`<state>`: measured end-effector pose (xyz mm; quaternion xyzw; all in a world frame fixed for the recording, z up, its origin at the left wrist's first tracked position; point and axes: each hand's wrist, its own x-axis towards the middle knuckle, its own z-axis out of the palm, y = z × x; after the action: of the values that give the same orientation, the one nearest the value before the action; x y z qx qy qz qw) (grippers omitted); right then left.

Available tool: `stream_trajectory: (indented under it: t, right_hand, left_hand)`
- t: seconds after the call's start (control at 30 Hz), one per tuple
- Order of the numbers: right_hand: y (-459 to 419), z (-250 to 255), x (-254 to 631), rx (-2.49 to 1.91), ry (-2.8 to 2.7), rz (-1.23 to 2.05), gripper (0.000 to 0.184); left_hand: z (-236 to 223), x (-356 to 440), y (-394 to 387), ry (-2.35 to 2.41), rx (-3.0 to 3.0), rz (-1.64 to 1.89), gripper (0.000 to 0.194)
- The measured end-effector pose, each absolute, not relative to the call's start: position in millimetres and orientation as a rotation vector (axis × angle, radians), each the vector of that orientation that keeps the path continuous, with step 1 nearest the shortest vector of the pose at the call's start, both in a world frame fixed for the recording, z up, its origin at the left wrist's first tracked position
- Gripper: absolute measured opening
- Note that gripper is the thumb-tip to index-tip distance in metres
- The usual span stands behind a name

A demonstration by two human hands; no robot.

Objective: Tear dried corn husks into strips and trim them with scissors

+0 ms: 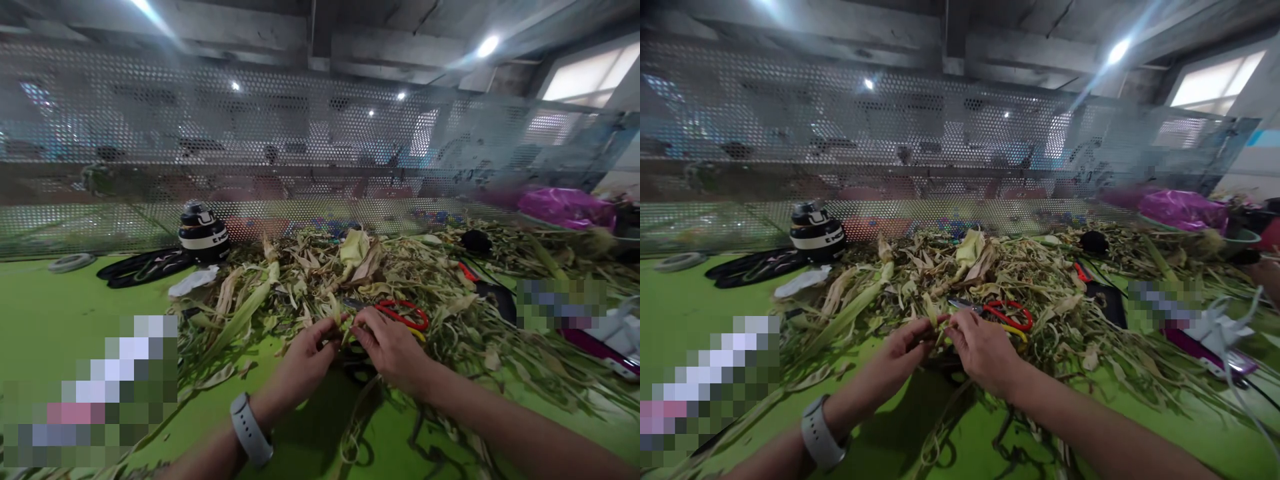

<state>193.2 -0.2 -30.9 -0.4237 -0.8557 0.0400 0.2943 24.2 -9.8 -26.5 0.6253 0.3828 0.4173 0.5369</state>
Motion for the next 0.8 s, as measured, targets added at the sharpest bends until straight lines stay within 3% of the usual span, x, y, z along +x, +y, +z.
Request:
stream_trajectory:
  t: [0.2, 0.47, 0.6, 0.7, 0.8]
  right_hand:
    - [-2, -36, 191, -1.201, -2.192, 0.340, 0.015]
    - [-7, -34, 185, -1.182, -2.036, 0.576, 0.017]
    - [-5, -36, 185, -1.114, -1.952, 0.669, 0.017]
    - [-3, -39, 187, -1.050, -1.979, 0.563, 0.032]
    - [-1, -41, 190, -0.964, -2.182, 0.223, 0.019]
  left_hand:
    - [-22, 21, -14, 0.892, 1.589, 0.932, 0.033]
    - [-24, 24, -18, 0.911, 1.511, 1.019, 0.016]
    - [-33, 26, -12, 0.937, 1.344, 1.073, 0.022]
    - [-36, 24, -8, 1.009, 1.157, 1.121, 0.025]
    - [-37, 20, -5, 1.045, 1.083, 1.147, 0.025]
